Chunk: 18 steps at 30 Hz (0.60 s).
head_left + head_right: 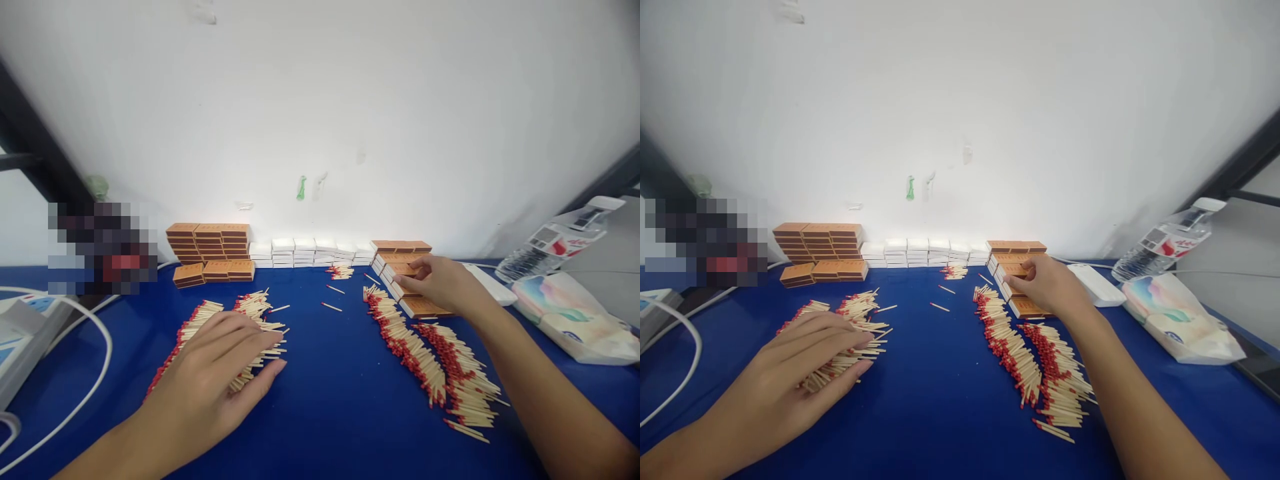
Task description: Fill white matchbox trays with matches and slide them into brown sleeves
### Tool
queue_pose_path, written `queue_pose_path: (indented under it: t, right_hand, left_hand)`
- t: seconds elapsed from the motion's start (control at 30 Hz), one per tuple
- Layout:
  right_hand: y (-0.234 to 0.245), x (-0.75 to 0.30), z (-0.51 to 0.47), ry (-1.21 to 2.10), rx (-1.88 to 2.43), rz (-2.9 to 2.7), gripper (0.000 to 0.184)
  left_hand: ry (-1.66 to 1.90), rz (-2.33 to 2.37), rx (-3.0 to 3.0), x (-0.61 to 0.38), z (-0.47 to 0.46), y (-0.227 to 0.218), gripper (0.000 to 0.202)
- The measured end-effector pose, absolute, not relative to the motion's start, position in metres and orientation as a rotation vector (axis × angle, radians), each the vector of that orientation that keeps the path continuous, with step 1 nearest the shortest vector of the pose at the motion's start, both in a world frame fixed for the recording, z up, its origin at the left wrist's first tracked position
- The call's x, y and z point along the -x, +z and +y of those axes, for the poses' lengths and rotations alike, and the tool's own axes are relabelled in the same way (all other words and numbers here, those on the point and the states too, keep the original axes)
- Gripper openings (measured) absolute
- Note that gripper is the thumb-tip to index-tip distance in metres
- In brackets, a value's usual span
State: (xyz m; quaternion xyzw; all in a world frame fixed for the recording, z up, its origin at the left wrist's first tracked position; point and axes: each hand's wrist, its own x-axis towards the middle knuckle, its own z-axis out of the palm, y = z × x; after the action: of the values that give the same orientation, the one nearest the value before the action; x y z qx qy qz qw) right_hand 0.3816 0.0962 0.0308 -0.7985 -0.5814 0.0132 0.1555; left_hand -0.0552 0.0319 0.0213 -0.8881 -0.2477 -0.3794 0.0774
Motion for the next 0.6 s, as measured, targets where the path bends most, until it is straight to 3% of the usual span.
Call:
queue_pose_path:
  t: [0.33,0.6]
  right_hand:
    - [0.0294,-0.3794,0.096,0.01,2.291,-1.689,0.048]
    - [0.0245,-0.3737,0.0957,-0.09,2.232,-1.68,0.061]
  left_hand:
    - [-1.166,-0.74,2.7,0.055,0.0316,0.0223,0.018]
    - [-1.187,-0.728,2.695,0.0544,0.031,0.0229,0.015]
